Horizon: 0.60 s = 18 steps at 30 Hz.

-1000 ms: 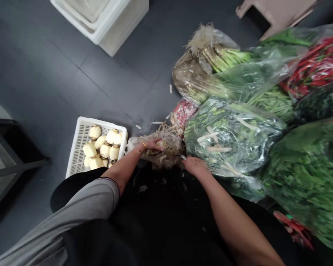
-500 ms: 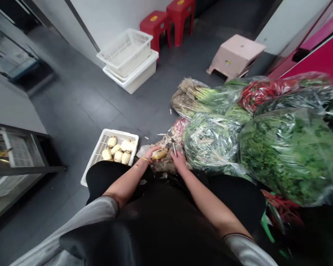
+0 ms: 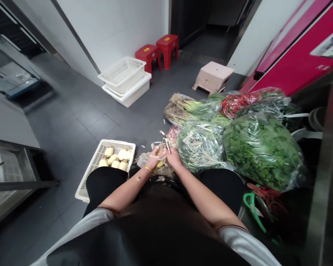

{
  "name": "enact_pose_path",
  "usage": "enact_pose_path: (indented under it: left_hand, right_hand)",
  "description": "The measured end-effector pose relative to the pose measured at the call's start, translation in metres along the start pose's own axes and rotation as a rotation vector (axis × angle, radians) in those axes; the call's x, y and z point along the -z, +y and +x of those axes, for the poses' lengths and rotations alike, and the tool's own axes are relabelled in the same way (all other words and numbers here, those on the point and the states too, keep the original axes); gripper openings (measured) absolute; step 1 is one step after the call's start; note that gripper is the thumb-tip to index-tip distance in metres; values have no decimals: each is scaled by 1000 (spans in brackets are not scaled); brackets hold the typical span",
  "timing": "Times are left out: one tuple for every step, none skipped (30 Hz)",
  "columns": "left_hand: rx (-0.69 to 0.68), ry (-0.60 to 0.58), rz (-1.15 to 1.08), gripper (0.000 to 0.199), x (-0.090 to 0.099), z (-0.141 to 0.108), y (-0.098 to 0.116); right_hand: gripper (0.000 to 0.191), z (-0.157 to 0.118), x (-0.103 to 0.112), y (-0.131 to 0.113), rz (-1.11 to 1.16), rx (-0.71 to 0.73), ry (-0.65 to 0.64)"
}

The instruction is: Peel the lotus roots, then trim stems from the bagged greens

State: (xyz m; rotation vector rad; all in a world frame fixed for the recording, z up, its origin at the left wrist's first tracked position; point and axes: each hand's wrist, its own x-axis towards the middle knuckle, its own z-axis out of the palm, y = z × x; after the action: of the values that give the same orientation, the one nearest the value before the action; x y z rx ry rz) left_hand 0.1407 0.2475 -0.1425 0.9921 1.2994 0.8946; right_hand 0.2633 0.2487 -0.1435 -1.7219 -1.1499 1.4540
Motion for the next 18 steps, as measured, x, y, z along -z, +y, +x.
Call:
enact_pose_path:
  left_hand:
    - [10,31,-16,47,-2,0,-2]
    - [36,61,-26,46,-5,0,-4]
    - [66,89,-37,45,-7,1,-5]
    - [87,112,-46,45,-9,2,-5]
    - [97,126,-47,43,-11,4,-4]
    - [100,135,-39,38,-13,5,-3]
    - [90,142,-12,33,-14,6,0]
    - [65,148,35,28,-15,8,4]
    - [24,149,95,27,-16,9,9]
    - [-30,147,156,28,-18,11,14]
    - [-86,142,199,29,-21,13,20]
    - [-135,138,215,29,-24,16,26]
    - [-164,136,195,29,-28,19,32]
    - [-164,132,139,28,-33,23,38]
    - [-146,123,65,27,-38,27,43]
    - [-121,114,-16,26,-45,31,47]
    - [-95,102,-94,24,-51,35,52]
    - [-75,90,-168,24,-58,37,55]
  right_hand:
    - [47,-1,3,1,1,-8,9]
    - [46,-3,7,3,21,-21,11]
    - [47,-5,10,4,47,-39,6]
    - [50,-6,13,6,71,-60,-1]
    - [52,-8,15,8,91,-82,-10]
    - [55,-8,18,10,125,-101,-18]
    - [56,-7,19,11,183,-112,-28]
    - [56,-5,20,12,266,-115,-44]
    - [55,-3,21,12,369,-113,-70]
    - [54,1,20,12,483,-112,-106]
    - [52,4,19,12,597,-116,-139]
    - [49,8,18,12,703,-128,-162]
    - [46,10,17,13,792,-147,-173]
    - [42,13,15,13,875,-168,-169]
    - [38,14,15,15,954,-182,-153]
    - [35,15,15,16,1022,-189,-136]
    - [33,14,15,17,1068,-192,-131]
    - [31,13,17,19,1092,-194,-135]
